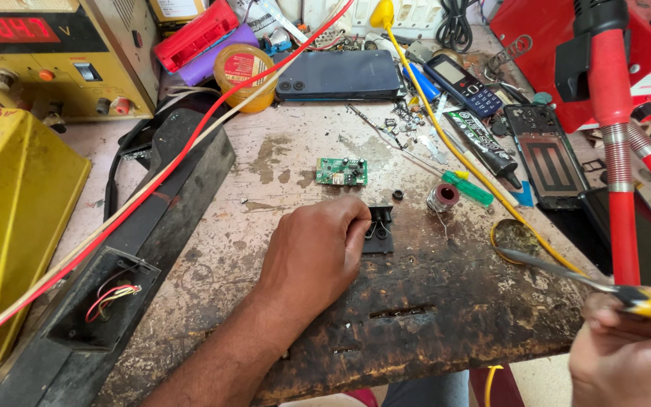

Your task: The person uses a soldering iron to attach wires to a small black plastic component on a cluttered workbench. They repeatedly heat the connection points and apply solder wire, occasionally repositioning the component and handling a small yellow plastic piece nearby.

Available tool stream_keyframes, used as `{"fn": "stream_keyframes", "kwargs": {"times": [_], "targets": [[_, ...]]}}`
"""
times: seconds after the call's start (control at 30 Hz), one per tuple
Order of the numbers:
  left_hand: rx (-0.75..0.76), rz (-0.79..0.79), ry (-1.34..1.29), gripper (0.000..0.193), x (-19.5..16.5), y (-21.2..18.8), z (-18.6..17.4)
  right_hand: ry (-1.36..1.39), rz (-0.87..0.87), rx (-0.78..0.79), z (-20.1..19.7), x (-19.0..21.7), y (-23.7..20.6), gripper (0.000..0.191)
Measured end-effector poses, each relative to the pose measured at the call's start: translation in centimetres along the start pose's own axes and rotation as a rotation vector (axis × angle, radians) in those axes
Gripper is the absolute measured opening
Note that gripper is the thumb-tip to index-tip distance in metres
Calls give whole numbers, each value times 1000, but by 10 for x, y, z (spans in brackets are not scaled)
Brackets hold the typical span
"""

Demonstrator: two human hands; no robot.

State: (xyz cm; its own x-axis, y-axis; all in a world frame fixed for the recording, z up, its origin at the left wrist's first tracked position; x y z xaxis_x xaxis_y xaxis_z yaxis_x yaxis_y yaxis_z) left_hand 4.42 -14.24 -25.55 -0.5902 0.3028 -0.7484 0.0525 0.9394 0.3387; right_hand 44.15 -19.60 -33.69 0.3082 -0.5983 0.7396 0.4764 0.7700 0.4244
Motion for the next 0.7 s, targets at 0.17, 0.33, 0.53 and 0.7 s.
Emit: {"fn": "stream_keyframes", "kwargs": {"times": [0.17,0.33,0.53,0.7], "targets": [[-41,16,1,7,-3,-1,-1,438,277,38,-16,7,15,37],[-54,59,20,8,-6,-4,-4,548,464,-14,-1,9,9,47],[-47,39,10,8,-5,-6,-6,533,480,-70,13,14,4,56],[-47,33,18,8,-4,-9,-7,513,478,-105,13,14,1,55]]}}
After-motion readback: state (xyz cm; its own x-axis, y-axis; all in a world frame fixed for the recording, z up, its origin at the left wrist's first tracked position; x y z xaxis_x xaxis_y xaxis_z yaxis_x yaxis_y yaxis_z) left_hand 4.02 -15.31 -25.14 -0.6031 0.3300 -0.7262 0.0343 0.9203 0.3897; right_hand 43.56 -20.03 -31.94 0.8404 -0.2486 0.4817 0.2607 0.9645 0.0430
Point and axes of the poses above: each hand's wrist, its own y-axis towards the middle knuckle, its own z-axis out of the palm, x = y × z, the point moved 6 cm from there along y, towards the middle knuckle, and after that the axes turned 3 degrees about -z, right-handed, at the moved point
